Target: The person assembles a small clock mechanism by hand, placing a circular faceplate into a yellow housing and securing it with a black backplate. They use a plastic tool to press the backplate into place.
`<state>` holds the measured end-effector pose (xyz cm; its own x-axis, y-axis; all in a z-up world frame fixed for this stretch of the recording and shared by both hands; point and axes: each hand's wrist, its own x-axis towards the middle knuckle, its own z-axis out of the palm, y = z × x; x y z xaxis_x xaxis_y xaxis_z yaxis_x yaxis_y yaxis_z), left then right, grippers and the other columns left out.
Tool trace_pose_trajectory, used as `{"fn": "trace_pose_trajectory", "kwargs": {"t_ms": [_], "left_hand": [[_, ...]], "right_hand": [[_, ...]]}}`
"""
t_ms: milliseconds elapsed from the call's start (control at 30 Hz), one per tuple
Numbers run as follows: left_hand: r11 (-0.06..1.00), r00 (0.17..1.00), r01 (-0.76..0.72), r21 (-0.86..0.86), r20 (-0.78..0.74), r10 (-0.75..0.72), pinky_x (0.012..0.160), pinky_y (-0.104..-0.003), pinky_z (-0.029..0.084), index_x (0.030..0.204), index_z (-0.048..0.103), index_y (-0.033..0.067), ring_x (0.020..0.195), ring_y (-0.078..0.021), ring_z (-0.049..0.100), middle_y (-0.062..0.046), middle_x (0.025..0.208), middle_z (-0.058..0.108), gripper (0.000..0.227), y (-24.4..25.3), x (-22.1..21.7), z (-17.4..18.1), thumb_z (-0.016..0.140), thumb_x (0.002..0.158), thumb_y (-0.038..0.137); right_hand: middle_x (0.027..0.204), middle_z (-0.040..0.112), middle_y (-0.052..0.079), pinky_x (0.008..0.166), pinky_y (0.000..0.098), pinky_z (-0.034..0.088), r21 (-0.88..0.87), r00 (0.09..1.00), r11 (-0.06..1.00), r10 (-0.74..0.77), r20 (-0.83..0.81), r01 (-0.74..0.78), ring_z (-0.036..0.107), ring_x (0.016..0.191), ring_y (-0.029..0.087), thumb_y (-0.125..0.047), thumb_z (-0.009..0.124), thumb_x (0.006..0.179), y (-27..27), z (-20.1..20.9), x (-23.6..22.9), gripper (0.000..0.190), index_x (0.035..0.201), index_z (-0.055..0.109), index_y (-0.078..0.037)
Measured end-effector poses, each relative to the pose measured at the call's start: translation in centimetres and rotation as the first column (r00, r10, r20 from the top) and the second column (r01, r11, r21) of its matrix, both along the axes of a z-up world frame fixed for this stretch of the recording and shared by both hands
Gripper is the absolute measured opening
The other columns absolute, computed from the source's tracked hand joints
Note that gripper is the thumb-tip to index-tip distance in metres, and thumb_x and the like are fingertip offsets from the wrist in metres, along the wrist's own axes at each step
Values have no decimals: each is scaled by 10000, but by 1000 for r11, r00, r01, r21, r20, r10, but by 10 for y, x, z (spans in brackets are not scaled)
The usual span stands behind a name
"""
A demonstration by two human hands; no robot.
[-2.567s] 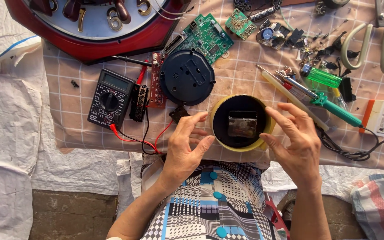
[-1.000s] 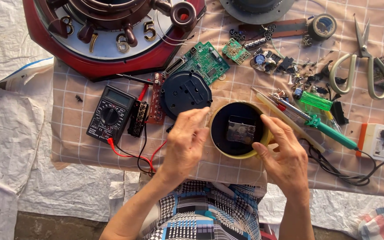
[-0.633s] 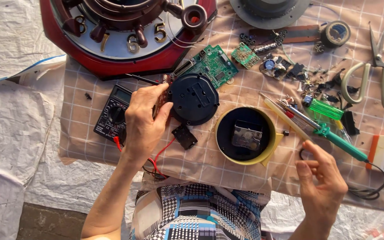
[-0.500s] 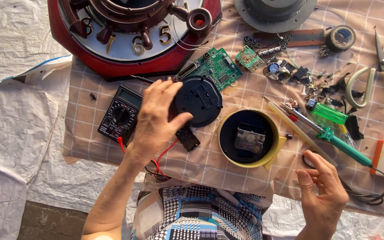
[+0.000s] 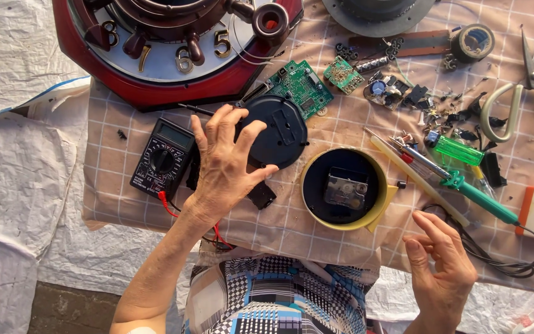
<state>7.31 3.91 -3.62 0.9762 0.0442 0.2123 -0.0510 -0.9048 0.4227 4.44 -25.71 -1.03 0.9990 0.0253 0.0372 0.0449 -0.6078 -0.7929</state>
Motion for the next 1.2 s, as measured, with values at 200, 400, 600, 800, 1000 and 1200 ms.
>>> {"fn": "trace_pose_trajectory", "kwargs": {"t_ms": [200, 400, 600, 800, 1000, 1200], "left_hand": [[941, 985, 26, -336, 172, 34, 966, -456, 411, 1169, 382, 130, 1142, -307, 384, -145, 1236, 344, 738, -13, -9, 19, 823, 591, 252], [728, 956, 250, -638, 283, -80, 1074, -457, 365, 1116, 404, 127, 1232, -337, 358, -129, 1237, 347, 617, -71, -24, 4, 758, 639, 297], [762, 978, 189, -620, 193, -86, 1137, -536, 130, 1111, 400, 147, 1294, -372, 282, -111, 1281, 321, 656, -100, -36, -16, 786, 602, 296], [889, 982, 134, -438, 179, -60, 1114, -584, 69, 1190, 367, 168, 1255, -317, 331, -116, 1270, 342, 760, -102, -39, -23, 775, 600, 420], [883, 982, 153, -445, 168, -86, 1121, -575, 110, 1233, 322, 192, 1247, -314, 332, -106, 1273, 323, 794, -102, -37, -24, 742, 615, 460], [846, 981, 187, -499, 146, -131, 1132, -556, 131, 1238, 321, 201, 1301, -358, 253, -104, 1281, 297, 820, -100, -35, -23, 786, 593, 399]], "right_hand": [[1144, 549, 206, 692, 249, 493, 81, 998, 996, -42, 40, 39, 579, 780, 199, -2, 583, 768, 3, -6, 1, 318, 1079, 534, 45], [1108, 533, 157, 708, 200, 480, 372, 986, 917, -165, 28, 143, 565, 798, 156, -12, 538, 821, 13, -18, 5, 240, 1056, 518, 32], [1094, 533, 104, 705, 180, 473, 446, 982, 877, -187, -23, 178, 560, 803, 125, 26, 528, 816, 25, -21, 5, 209, 1024, 537, 1], [1099, 494, 97, 632, 164, 444, 349, 995, 932, -91, -27, 95, 520, 756, 104, -15, 578, 780, 35, -20, 11, 322, 1099, 539, 6], [1065, 483, 92, 635, 152, 458, 290, 996, 954, -85, 12, 78, 537, 771, 109, 11, 638, 726, 38, -23, 13, 406, 1120, 539, -10], [1058, 480, 74, 684, 169, 482, 257, 995, 962, -100, 15, 93, 547, 771, 105, 3, 662, 712, 40, -23, 12, 409, 1106, 553, -32]]}}
